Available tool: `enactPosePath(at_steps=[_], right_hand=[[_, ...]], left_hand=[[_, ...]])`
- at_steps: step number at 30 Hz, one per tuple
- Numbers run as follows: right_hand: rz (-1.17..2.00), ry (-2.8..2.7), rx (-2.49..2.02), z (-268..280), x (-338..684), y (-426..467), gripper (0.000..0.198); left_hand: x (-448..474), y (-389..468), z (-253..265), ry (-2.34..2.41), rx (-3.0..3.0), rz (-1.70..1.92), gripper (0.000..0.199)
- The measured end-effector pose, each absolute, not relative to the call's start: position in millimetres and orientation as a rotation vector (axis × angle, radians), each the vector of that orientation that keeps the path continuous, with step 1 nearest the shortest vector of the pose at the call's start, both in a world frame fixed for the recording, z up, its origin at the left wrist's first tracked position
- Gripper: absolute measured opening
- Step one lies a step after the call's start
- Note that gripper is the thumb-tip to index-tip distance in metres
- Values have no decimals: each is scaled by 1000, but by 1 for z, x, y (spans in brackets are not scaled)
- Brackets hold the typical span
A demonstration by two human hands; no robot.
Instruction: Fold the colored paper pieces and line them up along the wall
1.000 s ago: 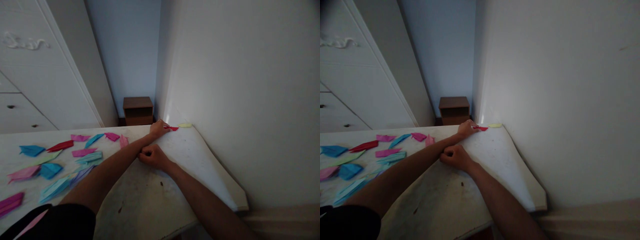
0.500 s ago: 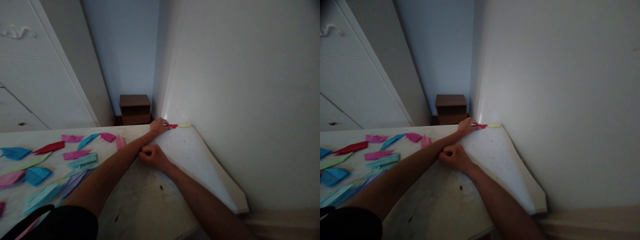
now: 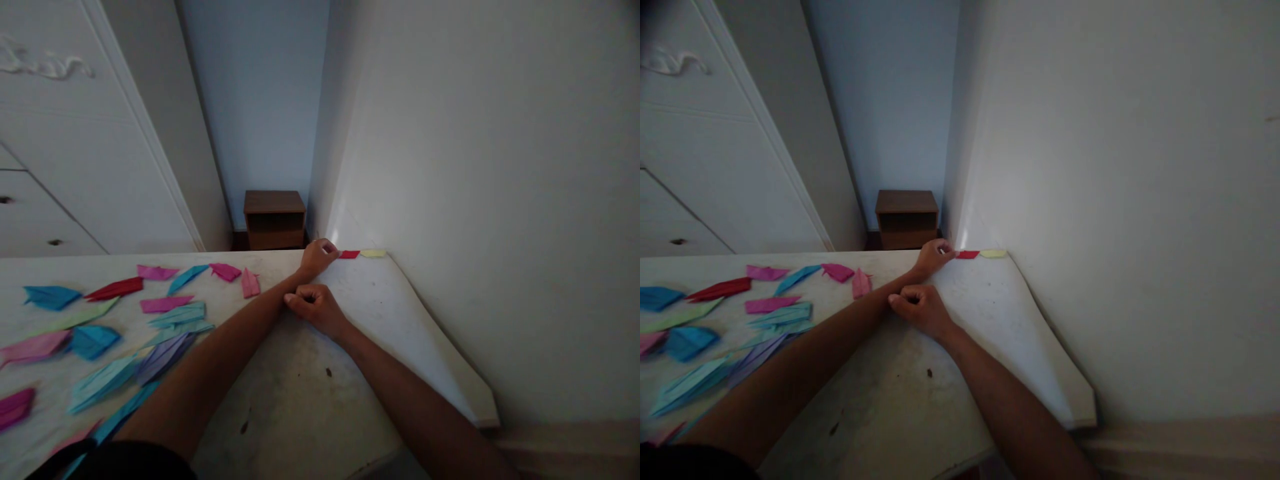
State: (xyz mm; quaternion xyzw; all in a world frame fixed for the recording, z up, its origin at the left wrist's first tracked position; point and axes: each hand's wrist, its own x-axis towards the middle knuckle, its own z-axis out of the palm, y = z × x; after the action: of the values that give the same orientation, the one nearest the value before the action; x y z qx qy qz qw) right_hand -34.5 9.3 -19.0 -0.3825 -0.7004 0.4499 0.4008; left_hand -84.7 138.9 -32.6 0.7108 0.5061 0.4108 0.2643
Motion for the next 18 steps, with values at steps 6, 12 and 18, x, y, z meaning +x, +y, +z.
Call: enactPosePath(at_steps=[6,12,18], right_hand=[[1047,-1722,-1005,-20,-30,11,41],[1003,-1778,-1002,-16,-25,10,42],[864,-1803,-1072,-11,-19,10,48]], left_hand=[[-105,109,-29,1346,1846,1083,10],[-142,73,-26,1355,1684,1083,16],[-177,4,-8,1424,1628,1125,20]])
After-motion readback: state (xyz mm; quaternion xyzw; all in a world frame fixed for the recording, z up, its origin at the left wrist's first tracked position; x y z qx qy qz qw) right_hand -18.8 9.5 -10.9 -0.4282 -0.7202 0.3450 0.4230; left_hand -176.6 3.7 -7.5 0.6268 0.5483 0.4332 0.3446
